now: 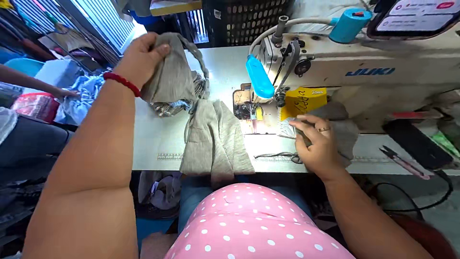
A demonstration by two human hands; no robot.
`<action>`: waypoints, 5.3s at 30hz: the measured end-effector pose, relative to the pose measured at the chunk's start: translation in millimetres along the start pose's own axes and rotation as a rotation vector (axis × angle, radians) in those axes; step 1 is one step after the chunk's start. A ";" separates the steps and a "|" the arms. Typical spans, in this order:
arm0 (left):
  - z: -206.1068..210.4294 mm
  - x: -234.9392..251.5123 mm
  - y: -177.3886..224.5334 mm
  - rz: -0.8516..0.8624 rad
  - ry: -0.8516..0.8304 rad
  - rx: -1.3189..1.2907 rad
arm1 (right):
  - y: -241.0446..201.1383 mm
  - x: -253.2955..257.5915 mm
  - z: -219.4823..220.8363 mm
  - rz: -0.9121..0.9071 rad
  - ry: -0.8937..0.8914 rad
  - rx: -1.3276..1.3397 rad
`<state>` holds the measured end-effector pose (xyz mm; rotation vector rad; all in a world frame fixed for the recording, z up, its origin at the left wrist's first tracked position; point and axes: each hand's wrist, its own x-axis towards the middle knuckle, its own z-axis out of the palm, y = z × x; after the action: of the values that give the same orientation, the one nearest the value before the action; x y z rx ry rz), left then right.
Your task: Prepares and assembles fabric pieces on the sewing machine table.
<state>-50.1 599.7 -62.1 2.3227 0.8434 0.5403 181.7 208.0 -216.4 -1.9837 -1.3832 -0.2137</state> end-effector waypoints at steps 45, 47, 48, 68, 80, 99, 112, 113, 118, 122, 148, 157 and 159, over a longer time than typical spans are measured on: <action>115.6 -200.6 -65.9 -0.030 0.128 0.035 | -66.9 -43.6 19.4 -0.314 -0.199 0.062; 121.7 -198.0 -58.2 -0.062 0.099 0.065 | -66.2 -47.9 20.3 -0.304 -0.202 0.057; 123.7 -196.4 -54.7 -0.087 0.077 0.090 | -65.6 -50.0 20.7 -0.299 -0.206 0.050; 123.6 -204.1 -35.5 0.025 0.156 0.124 | -32.1 -43.9 -14.4 -0.155 -0.290 0.026; 216.1 -197.6 24.5 0.669 -0.076 0.227 | -58.9 -48.5 24.1 -0.276 -0.305 -0.047; 198.5 -165.9 23.5 0.369 -0.457 -0.070 | -45.7 -42.8 27.2 -0.247 -0.198 -0.008; 200.8 -168.9 19.4 0.388 -0.459 -0.114 | -30.2 -48.8 20.9 -0.187 -0.164 0.059; 201.4 -169.1 18.8 0.393 -0.454 -0.117 | -28.6 -50.5 21.1 -0.200 -0.145 0.065; 200.2 -171.5 19.6 0.414 -0.431 -0.108 | -25.5 -56.7 25.1 -0.206 -0.080 0.079; 202.5 -169.6 17.8 0.410 -0.433 -0.096 | -26.2 -56.1 26.6 -0.200 -0.046 0.062; 163.8 -119.4 46.8 -0.037 0.041 -1.191 | -95.3 -14.6 71.3 -0.285 -0.582 0.137; 90.6 -98.6 66.7 0.206 0.159 -1.169 | -94.7 33.8 90.0 -0.276 -0.737 0.125; 70.7 -95.3 69.7 0.243 0.180 -1.097 | -90.3 47.2 100.4 -0.281 -0.711 0.109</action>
<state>-49.2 463.8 -84.0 1.3595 0.1970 1.0097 97.6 323.2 -226.9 -1.8379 -2.0623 0.4830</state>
